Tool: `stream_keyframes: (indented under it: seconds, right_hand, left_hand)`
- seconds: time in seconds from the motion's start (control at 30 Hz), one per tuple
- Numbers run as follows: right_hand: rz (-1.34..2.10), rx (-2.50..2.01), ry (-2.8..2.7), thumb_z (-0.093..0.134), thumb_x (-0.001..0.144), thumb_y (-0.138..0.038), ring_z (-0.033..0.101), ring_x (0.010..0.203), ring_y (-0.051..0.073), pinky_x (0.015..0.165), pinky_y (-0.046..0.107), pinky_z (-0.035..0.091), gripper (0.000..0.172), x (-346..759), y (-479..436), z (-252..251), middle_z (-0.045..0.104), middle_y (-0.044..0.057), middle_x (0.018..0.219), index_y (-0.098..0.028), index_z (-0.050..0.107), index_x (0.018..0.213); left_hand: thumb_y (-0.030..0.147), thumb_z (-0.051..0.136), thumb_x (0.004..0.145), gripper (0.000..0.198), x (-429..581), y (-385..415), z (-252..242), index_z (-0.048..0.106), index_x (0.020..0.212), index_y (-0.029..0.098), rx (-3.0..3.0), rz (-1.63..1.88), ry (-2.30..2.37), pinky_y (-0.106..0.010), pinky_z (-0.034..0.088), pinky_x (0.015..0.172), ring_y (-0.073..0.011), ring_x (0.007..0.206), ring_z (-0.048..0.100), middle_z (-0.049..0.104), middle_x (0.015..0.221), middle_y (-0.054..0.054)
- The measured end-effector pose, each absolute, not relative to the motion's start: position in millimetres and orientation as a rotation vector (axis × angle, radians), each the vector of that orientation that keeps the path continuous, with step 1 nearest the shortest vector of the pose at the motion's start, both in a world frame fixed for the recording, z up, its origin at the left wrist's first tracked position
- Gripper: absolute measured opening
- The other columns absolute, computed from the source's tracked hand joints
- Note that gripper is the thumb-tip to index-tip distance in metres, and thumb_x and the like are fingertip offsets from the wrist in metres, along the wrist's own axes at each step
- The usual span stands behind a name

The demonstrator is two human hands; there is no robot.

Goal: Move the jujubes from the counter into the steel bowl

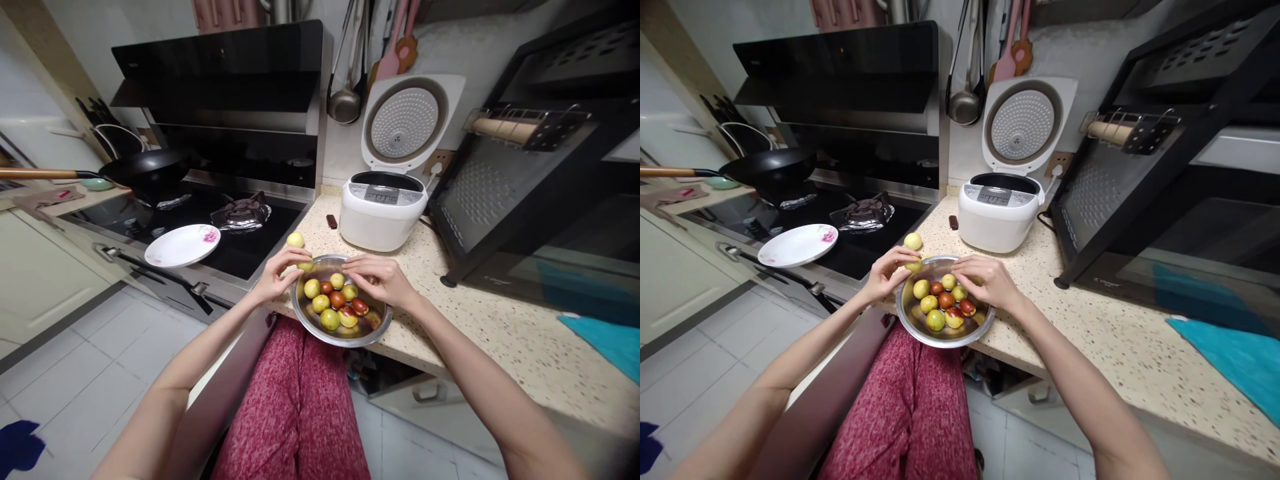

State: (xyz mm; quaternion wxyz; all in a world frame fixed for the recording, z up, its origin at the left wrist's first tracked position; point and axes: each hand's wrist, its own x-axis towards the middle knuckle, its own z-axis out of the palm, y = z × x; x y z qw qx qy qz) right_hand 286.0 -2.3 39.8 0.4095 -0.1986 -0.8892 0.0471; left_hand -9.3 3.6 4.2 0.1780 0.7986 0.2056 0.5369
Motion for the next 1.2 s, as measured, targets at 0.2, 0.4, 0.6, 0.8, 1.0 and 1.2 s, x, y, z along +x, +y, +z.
stream_keyframes:
  seconds: [0.2, 0.4, 0.6, 0.8, 1.0, 1.2]
  right_hand:
    - [0.083, -0.504, -2.271, 0.061, 0.098, -0.019, 0.077, 0.093, 0.022, 0.087, 0.042, 0.064, 0.021, 285, -3, 43, 0.082, 0.007, 0.099, -0.020, 0.080, 0.105]
    - [-0.157, -0.436, -2.312, 0.060, 0.099, -0.017, 0.076, 0.092, 0.022, 0.081, 0.040, 0.065, 0.022, 284, -7, 47, 0.081, 0.008, 0.102, -0.018, 0.077, 0.113]
    - [-0.518, -0.233, -2.240, 0.066, 0.097, -0.016, 0.076, 0.101, 0.022, 0.082, 0.037, 0.067, 0.034, 285, -19, 47, 0.080, 0.010, 0.114, -0.018, 0.069, 0.130]
    - [-0.577, -0.272, -2.379, 0.058, 0.103, -0.018, 0.074, 0.106, 0.022, 0.084, 0.036, 0.065, 0.037, 285, -20, 47, 0.077, 0.011, 0.120, -0.020, 0.063, 0.139]
    - [-0.475, -0.354, -2.430, 0.054, 0.105, -0.024, 0.072, 0.099, 0.021, 0.077, 0.033, 0.061, 0.029, 276, -18, 48, 0.077, 0.010, 0.114, -0.022, 0.067, 0.130]
    - [-0.398, -0.530, -2.508, 0.057, 0.101, -0.027, 0.067, 0.094, 0.023, 0.073, 0.033, 0.054, 0.022, 282, -17, 55, 0.072, 0.011, 0.109, -0.018, 0.068, 0.119]
  left_hand:
    - [0.027, 0.066, 0.097, 0.022, 10, -13, 24, 0.073, 0.117, 0.021, 2.218, 1.355, 0.673, -0.034, 0.062, 0.085, -0.0234, 0.112, 0.069, 0.070, 0.121, -0.013]
    - [0.023, 0.067, 0.097, 0.024, 21, -34, 36, 0.073, 0.120, 0.023, 2.416, 1.403, 0.642, -0.043, 0.060, 0.102, -0.0229, 0.113, 0.072, 0.075, 0.120, -0.010]
    - [0.022, 0.068, 0.096, 0.030, 31, -51, 36, 0.069, 0.126, 0.022, 2.367, 1.408, 0.659, -0.045, 0.062, 0.103, -0.0240, 0.117, 0.071, 0.074, 0.124, -0.011]
    - [0.025, 0.075, 0.091, 0.039, 38, -57, 29, 0.064, 0.128, 0.021, 2.099, 1.363, 0.717, -0.035, 0.069, 0.092, -0.0224, 0.108, 0.076, 0.073, 0.123, -0.012]
    - [0.029, 0.080, 0.088, 0.046, 38, -54, 25, 0.063, 0.130, 0.022, 2.044, 1.347, 0.694, -0.037, 0.070, 0.091, -0.0244, 0.111, 0.075, 0.072, 0.124, -0.011]
    - [0.030, 0.072, 0.094, 0.033, 36, -51, 23, 0.064, 0.124, 0.020, 2.025, 1.420, 0.765, -0.042, 0.065, 0.099, -0.0234, 0.109, 0.074, 0.072, 0.121, -0.011]
